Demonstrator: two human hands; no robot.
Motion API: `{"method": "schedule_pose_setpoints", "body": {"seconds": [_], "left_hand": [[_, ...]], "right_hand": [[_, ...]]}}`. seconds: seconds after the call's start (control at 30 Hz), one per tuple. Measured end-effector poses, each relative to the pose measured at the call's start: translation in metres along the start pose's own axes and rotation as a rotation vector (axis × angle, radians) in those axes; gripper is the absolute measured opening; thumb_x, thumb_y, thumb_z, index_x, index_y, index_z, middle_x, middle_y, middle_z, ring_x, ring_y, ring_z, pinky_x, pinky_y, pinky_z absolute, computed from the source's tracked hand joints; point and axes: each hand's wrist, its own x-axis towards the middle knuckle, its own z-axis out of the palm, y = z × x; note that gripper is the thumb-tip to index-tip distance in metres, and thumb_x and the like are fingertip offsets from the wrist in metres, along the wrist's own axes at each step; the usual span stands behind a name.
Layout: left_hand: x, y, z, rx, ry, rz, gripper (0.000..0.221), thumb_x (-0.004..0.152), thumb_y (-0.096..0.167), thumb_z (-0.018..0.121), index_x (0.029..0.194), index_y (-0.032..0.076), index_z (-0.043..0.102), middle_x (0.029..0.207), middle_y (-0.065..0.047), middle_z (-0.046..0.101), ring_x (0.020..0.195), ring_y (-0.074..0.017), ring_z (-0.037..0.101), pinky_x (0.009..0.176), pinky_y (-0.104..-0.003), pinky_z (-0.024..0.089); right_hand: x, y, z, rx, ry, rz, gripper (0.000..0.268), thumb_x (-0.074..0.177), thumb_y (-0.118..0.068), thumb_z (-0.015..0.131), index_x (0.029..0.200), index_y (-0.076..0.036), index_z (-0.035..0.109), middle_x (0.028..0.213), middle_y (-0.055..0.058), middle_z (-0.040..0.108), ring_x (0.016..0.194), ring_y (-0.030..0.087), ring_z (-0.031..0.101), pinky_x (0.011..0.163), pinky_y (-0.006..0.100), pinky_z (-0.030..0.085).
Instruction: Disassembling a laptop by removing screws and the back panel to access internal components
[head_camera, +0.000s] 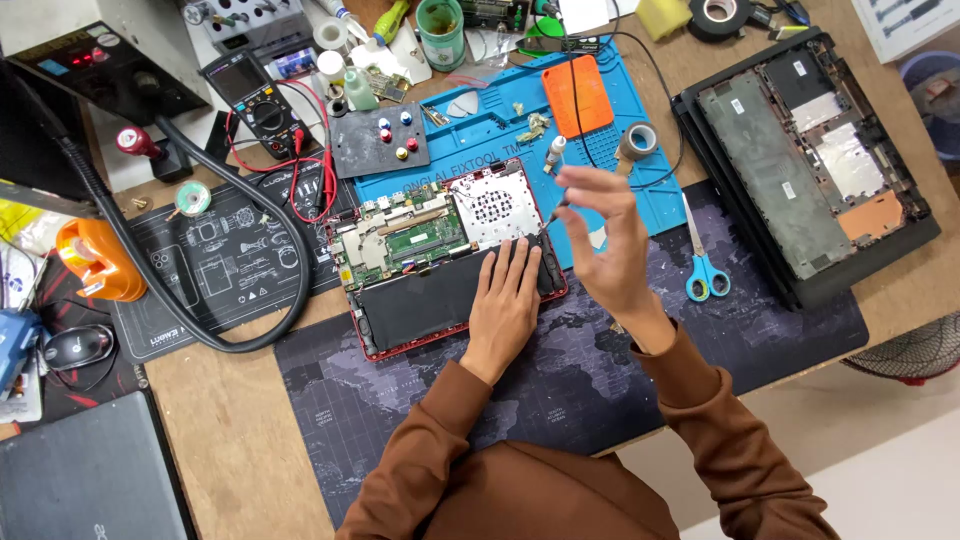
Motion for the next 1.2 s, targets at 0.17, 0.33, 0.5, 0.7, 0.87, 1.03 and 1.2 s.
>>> {"method": "schedule_pose_setpoints", "body": {"seconds": [0.17, 0.33, 0.5, 0.7, 0.87, 1.03, 1.2], "left_hand": [[-0.001, 0.0, 0.002, 0.0, 0.002, -0.009, 0.051, 0.095, 0.011, 0.058, 0.145, 0.004, 0.054, 0.148, -0.021, 0.053, 0.143, -0.0377, 0.044, 0.121, -0.051, 0.031], [-0.002, 0.001, 0.003, -0.014, -0.002, -0.018, 0.051, 0.096, 0.011, 0.057, 0.146, 0.004, 0.054, 0.148, -0.021, 0.053, 0.143, -0.0375, 0.044, 0.121, -0.052, 0.03], [-0.001, 0.0, 0.003, 0.005, 0.004, -0.009, 0.051, 0.095, 0.012, 0.058, 0.145, 0.004, 0.054, 0.148, -0.021, 0.053, 0.143, -0.0373, 0.045, 0.121, -0.051, 0.031], [-0.002, 0.001, 0.003, 0.005, 0.004, -0.011, 0.051, 0.096, 0.012, 0.056, 0.146, 0.005, 0.053, 0.149, -0.021, 0.052, 0.143, -0.0372, 0.045, 0.121, -0.051, 0.031], [-0.001, 0.0, 0.003, 0.0, 0.007, -0.014, 0.051, 0.096, 0.011, 0.056, 0.147, 0.005, 0.053, 0.149, -0.021, 0.052, 0.143, -0.0374, 0.045, 0.121, -0.051, 0.03], [-0.002, 0.001, 0.003, -0.015, 0.004, -0.016, 0.052, 0.096, 0.011, 0.056, 0.147, 0.005, 0.052, 0.15, -0.021, 0.051, 0.144, -0.0371, 0.044, 0.121, -0.051, 0.029], [-0.002, 0.0, 0.003, -0.02, 0.002, -0.014, 0.053, 0.094, 0.011, 0.059, 0.146, 0.004, 0.053, 0.148, -0.021, 0.053, 0.143, -0.0373, 0.045, 0.121, -0.051, 0.03]], "right_hand": [[-0.017, 0.019, -0.002, 0.001, 0.048, 0.076, 0.025, 0.101, 0.0, 0.067, 0.115, -0.003, 0.047, 0.105, 0.01, 0.059, 0.099, 0.023, 0.064, 0.084, 0.035, 0.062], [-0.008, 0.009, -0.003, 0.057, 0.042, 0.118, 0.016, 0.106, 0.002, 0.054, 0.118, 0.002, 0.043, 0.117, 0.019, 0.063, 0.106, 0.031, 0.07, 0.087, 0.039, 0.063], [-0.012, 0.016, -0.003, 0.02, 0.081, 0.087, 0.029, 0.1, 0.0, 0.071, 0.115, -0.002, 0.046, 0.104, 0.01, 0.056, 0.096, 0.024, 0.067, 0.085, 0.037, 0.064], [-0.01, 0.014, -0.001, 0.062, 0.058, 0.119, 0.02, 0.103, 0.007, 0.059, 0.119, 0.002, 0.047, 0.105, 0.015, 0.062, 0.097, 0.029, 0.071, 0.086, 0.042, 0.065], [-0.004, 0.01, 0.003, 0.055, 0.049, 0.101, 0.022, 0.102, 0.005, 0.062, 0.117, -0.001, 0.046, 0.105, 0.012, 0.059, 0.099, 0.027, 0.07, 0.086, 0.039, 0.064], [-0.009, 0.012, 0.002, 0.077, 0.049, 0.139, 0.019, 0.103, 0.009, 0.057, 0.118, 0.004, 0.046, 0.104, 0.015, 0.065, 0.096, 0.029, 0.073, 0.084, 0.039, 0.064], [-0.016, 0.015, 0.002, 0.046, 0.043, 0.128, 0.03, 0.101, 0.001, 0.067, 0.121, 0.0, 0.045, 0.103, 0.014, 0.06, 0.097, 0.028, 0.069, 0.089, 0.042, 0.063]]}}
